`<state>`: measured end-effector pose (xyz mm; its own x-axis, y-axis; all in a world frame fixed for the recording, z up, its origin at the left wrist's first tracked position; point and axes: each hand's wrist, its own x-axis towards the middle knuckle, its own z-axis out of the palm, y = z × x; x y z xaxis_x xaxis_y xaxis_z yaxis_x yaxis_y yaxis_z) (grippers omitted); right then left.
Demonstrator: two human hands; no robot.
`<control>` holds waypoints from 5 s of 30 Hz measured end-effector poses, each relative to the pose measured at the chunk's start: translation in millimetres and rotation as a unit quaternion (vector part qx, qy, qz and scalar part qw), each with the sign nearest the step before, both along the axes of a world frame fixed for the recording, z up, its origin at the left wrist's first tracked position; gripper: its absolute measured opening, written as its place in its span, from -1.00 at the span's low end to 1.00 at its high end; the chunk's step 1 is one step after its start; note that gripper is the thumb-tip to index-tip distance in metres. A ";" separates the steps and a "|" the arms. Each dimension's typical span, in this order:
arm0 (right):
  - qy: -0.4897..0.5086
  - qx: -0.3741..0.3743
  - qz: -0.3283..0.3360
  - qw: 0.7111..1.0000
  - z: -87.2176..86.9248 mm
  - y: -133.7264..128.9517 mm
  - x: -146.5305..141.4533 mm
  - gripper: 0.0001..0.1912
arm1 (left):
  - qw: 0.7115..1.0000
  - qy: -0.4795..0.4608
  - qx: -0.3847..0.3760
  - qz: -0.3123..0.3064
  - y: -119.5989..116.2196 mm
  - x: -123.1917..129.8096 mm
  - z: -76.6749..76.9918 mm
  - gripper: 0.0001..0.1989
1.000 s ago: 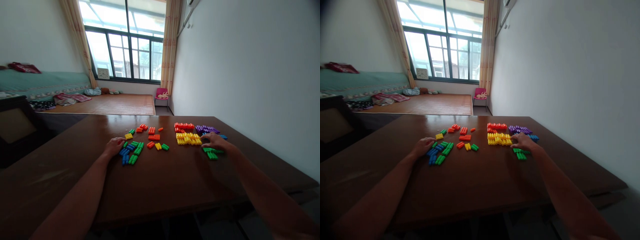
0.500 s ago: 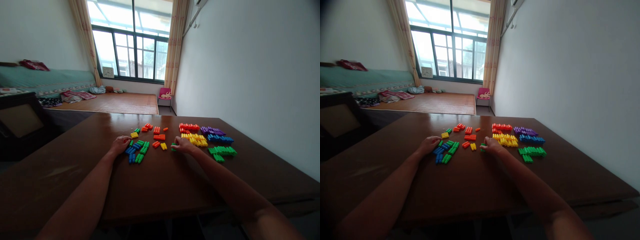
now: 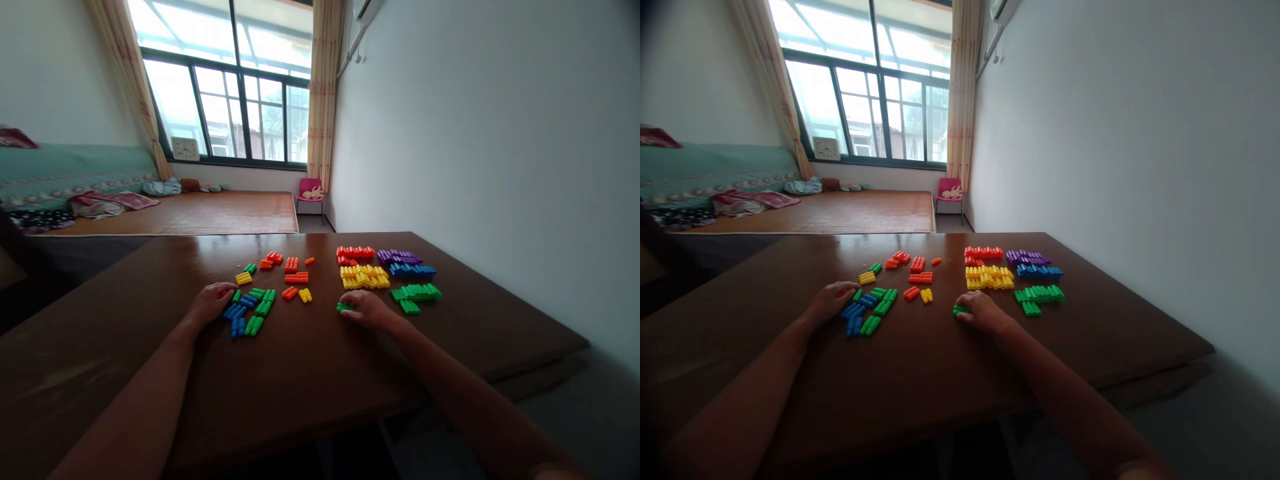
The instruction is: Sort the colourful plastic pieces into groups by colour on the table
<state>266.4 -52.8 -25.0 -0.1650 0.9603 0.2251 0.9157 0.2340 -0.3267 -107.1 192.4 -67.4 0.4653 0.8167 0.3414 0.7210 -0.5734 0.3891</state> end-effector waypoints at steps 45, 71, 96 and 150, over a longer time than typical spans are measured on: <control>-0.057 -0.079 0.188 0.977 11.0 156.8 -129.0 -0.61 | 0.998 -0.053 0.008 0.022 -20.8 13.8 -0.9 -0.67; 0.094 0.026 -0.245 0.965 -1.9 -145.6 192.0 -0.62 | 0.983 0.066 0.056 -0.162 -77.2 104.9 75.1 -0.63; 0.078 0.112 0.004 0.991 10.8 -35.1 6.3 -0.73 | 0.990 0.120 -0.027 -0.064 -52.2 62.3 41.8 -0.69; 0.099 0.106 -0.283 0.948 -50.2 -135.2 231.1 -0.76 | 0.958 -0.098 -0.078 -0.258 -219.8 362.8 -0.3 -0.75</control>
